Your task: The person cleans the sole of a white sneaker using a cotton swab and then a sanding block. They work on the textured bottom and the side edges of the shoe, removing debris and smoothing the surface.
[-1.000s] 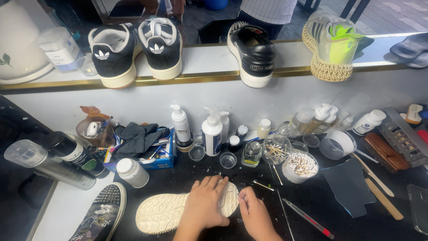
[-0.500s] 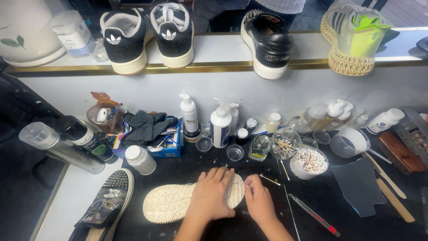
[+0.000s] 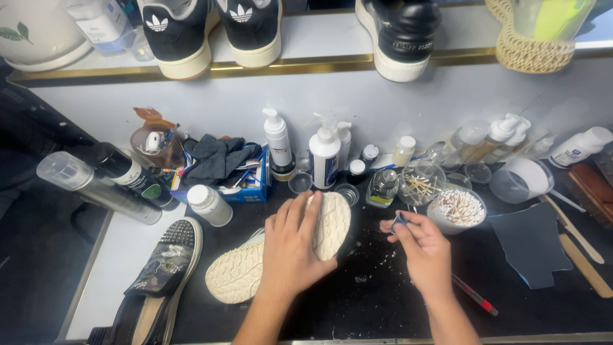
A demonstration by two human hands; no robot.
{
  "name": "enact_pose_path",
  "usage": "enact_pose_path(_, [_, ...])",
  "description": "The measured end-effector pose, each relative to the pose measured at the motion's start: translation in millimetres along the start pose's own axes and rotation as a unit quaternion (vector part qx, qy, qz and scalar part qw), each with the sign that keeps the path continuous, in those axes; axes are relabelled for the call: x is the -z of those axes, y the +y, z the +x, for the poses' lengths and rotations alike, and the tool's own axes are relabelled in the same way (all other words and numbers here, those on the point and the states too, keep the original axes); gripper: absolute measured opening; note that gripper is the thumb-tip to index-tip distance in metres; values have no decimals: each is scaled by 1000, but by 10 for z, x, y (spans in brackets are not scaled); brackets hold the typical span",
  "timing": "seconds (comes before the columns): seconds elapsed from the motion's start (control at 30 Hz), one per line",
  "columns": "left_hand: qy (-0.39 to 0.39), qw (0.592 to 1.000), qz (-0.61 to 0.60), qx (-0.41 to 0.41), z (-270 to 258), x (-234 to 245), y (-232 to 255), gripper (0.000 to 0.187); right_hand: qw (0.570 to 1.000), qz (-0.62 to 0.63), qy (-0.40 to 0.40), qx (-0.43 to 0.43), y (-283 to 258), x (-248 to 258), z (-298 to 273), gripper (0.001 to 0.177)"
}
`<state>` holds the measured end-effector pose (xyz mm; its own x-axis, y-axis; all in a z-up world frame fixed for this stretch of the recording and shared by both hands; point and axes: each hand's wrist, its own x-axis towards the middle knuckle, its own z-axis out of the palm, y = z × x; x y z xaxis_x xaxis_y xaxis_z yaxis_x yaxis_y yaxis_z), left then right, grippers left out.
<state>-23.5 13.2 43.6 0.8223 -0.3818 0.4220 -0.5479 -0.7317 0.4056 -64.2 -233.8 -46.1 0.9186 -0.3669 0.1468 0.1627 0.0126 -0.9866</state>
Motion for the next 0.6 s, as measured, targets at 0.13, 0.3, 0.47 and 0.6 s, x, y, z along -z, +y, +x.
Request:
enact_pose_path(0.13, [51, 999, 1, -10, -18, 170, 80, 112, 1000, 18, -10, 16, -176, -51, -27, 30])
enact_pose_path(0.3, [46, 999, 8, -16, -67, 229, 130, 114, 998, 9, -44, 47, -215, -113, -96, 28])
enact_pose_path(0.47, [-26, 999, 5, -38, -118, 78, 193, 111, 998, -31, -37, 42, -164, -143, -179, 23])
enact_pose_path(0.6, [-93, 993, 21, -69, -159, -184, 201, 111, 992, -125, -28, 14, -6, -172, -252, 18])
